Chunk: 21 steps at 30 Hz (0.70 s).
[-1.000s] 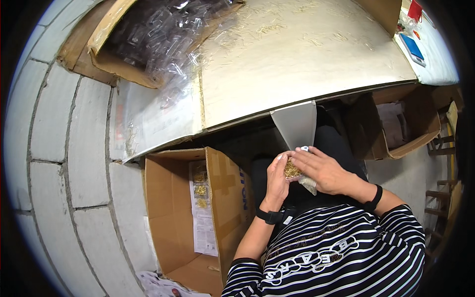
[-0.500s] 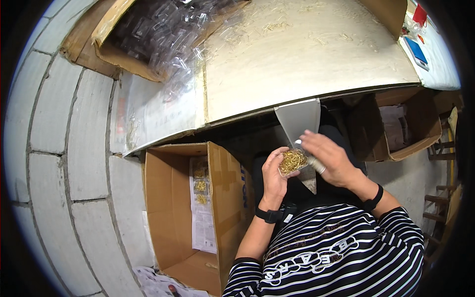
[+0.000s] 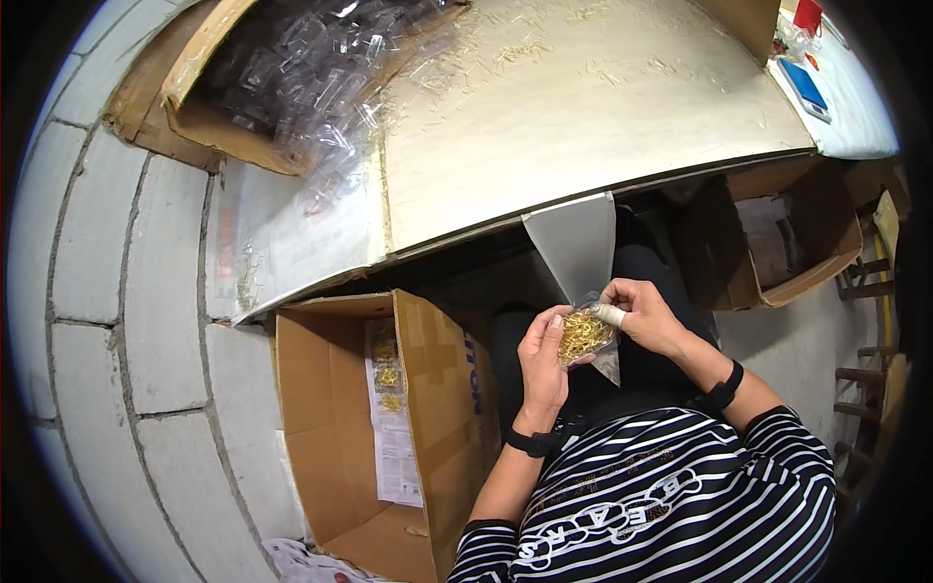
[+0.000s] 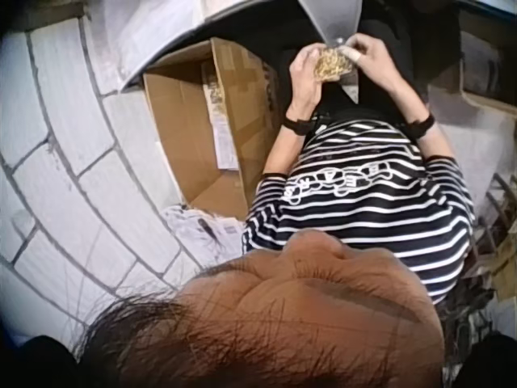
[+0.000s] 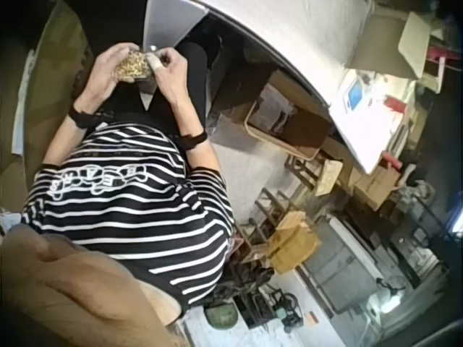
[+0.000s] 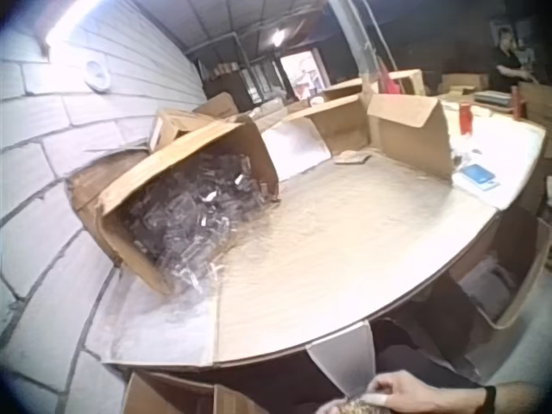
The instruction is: The person scoops small yellow items from a table into clear plastic bags and places them into a cardboard box. The person repeatedly scoops items, fills bags, and arranges them in the box.
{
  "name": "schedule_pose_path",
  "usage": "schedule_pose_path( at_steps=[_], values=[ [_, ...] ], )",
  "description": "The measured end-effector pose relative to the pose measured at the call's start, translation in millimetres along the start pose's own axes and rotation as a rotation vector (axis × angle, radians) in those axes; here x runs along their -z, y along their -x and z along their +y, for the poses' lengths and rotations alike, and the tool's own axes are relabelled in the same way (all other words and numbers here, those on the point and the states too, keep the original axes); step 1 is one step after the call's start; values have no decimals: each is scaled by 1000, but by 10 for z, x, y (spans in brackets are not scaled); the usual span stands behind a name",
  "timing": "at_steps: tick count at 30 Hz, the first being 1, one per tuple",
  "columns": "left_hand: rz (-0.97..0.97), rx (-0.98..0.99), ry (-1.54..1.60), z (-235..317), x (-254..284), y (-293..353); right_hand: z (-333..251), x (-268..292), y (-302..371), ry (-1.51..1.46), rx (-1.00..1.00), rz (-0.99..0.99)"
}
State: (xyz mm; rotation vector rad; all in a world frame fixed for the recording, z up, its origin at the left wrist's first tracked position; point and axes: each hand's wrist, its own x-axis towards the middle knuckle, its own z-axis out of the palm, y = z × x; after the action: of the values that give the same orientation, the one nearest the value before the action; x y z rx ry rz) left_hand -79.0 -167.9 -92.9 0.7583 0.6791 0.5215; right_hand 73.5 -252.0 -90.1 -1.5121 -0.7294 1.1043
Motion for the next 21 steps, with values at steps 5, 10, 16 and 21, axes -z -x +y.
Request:
schedule_pose_path(
  at_steps=[5, 10, 16, 21],
  values=[
    [11, 2, -28, -61, 38, -50, -94, -2, 0, 233, -7, 29],
    [54, 13, 35, -3, 61, -94, -102, 44, -32, -9, 71, 1],
    [48, 5, 5, -2, 115, -99, -132, -31, -47, 34, -114, -73],
    [14, 4, 115, 96, 154, -57, -369, -4, 28, 635, 409, 61]
  ],
)
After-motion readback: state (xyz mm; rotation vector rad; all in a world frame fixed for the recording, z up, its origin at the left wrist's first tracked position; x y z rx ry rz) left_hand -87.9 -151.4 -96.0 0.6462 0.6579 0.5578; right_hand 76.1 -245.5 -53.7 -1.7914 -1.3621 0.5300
